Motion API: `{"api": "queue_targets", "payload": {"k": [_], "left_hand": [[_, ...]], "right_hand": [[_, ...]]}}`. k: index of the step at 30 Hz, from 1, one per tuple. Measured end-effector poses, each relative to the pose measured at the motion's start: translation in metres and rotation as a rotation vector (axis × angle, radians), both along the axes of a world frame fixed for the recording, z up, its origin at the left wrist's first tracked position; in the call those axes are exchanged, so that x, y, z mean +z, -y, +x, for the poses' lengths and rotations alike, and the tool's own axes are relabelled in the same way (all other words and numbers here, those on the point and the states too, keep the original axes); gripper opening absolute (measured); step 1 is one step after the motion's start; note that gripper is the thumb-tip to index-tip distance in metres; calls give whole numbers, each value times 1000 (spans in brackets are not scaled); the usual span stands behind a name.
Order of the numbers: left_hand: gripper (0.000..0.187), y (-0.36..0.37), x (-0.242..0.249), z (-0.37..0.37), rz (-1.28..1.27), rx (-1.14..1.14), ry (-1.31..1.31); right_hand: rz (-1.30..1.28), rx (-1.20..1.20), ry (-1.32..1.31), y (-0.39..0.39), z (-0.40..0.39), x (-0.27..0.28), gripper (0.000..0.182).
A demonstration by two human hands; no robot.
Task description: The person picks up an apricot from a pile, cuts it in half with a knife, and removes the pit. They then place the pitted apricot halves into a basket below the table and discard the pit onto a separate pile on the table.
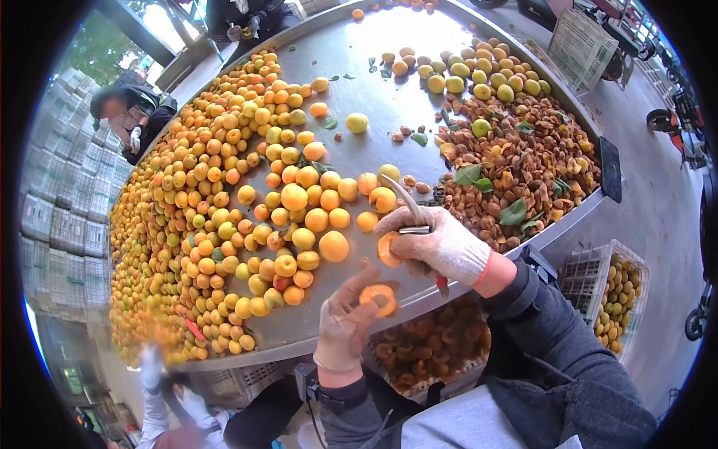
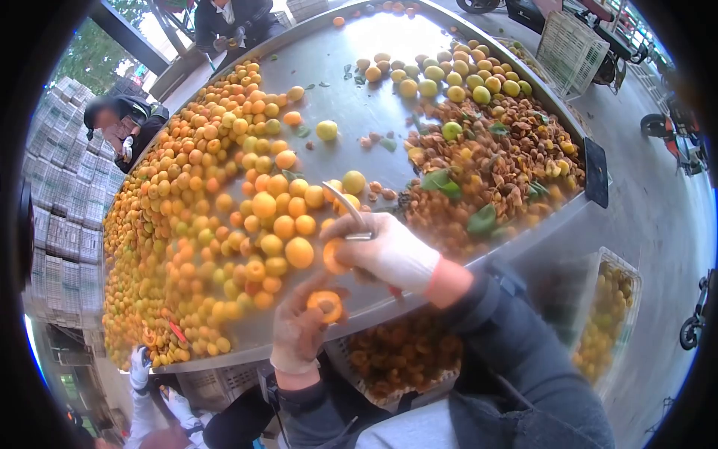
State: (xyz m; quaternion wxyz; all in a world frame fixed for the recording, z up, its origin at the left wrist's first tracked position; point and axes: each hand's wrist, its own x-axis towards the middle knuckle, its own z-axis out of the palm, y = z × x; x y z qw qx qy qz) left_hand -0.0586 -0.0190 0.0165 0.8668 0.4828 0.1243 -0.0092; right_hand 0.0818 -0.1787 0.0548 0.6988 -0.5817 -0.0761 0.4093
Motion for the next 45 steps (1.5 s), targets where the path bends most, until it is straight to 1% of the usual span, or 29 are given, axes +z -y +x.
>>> {"api": "queue_targets", "payload": {"k": [4, 6, 7, 8, 10, 11, 12, 14, 16, 18, 22, 24, 25, 27, 28, 30, 31, 32, 33, 34, 35, 36, 37, 38, 39, 40, 41, 43, 45], "left_hand": [[47, -12, -13, -1, -107, 82, 84], [61, -9, -14, 2, -144, 196, -2], [61, -8, -13, 3, -146, 200, -5], [66, -6, -10, 4, -162, 199, -61], [71, -2, -10, 6, -178, 205, -120], [72, 1, -11, 7, -188, 169, -169], [73, 5, -11, 9, -198, 130, -217], [72, 13, -10, 12, -179, 119, -249], [71, 17, -13, 12, -162, 107, -286], [67, 17, -20, 11, -39, 69, -220], [61, 25, -19, 13, 11, 119, -283], [60, 28, -15, 17, 142, 173, -336], [60, 27, -16, 18, 144, 171, -339], [57, 22, -22, 18, 326, 120, -264], [57, 17, -24, 18, 330, 118, -265], [56, 9, -30, 17, -407, -78, -293], [56, 8, -30, 15, -407, -75, -292], [47, 7, -30, 14, -385, -15, -288], [38, 5, -30, 12, -360, 43, -285], [38, 3, -30, 14, -357, 47, -284], [28, 0, -29, 17, -170, 235, -240], [22, -1, -25, 23, 18, 422, -194], [27, 2, -17, 25, 127, 541, -213], [27, 2, -18, 25, 126, 544, -208], [27, 2, -20, 26, 350, 591, -138], [27, 3, -22, 26, 574, 631, -67], [27, 3, -21, 26, 573, 627, -67], [23, 3, -19, 25, 494, 619, -174], [20, -6, -16, 23, 560, 565, -254]], "right_hand": [[-52, 8, 119, -13, -2, -19, 25], [-54, -23, 861, -25, -3, -24, 24], [-18, -50, 443, -22, -9, -23, 20], [-21, -42, 439, -20, -11, -11, 20], [181, -305, -19, -19, -10, 6, 17], [282, -437, -89, -23, -11, 12, 17], [282, -440, -90, -26, -12, 11, 17], [496, -586, -57, -31, -17, 5, 18], [470, -641, -64, -36, -23, 8, 18], [501, -632, 84, -37, -24, 6, 18], [401, -565, 300, -39, -30, 2, 16], [398, -528, 246, -38, -29, 2, 15], [456, -508, 88, -40, -23, -1, 15], [534, -472, -234, -43, -9, 0, 14], [538, -474, -236, -46, -6, -5, 14], [663, -425, -508, -55, 0, -24, 17], [629, -425, -534, -59, -1, -30, 19], [629, -419, -537, -60, 0, -32, 19], [645, -464, -503, -59, 4, -33, 18], [659, -509, -467, -59, 9, -33, 18], [538, -609, -333, -55, 12, -20, 19], [581, -636, -220, -49, 15, -21, 18], [485, -599, -121, -39, 18, -18, 18], [390, -561, -21, -32, 19, -15, 18], [392, -559, -17, -33, 18, -15, 18], [269, -545, 136, -34, 15, -16, 17], [143, -530, 286, -33, 11, -17, 16], [117, -487, 350, -32, 7, -16, 16], [99, -446, 402, -29, 5, -13, 17]]}}
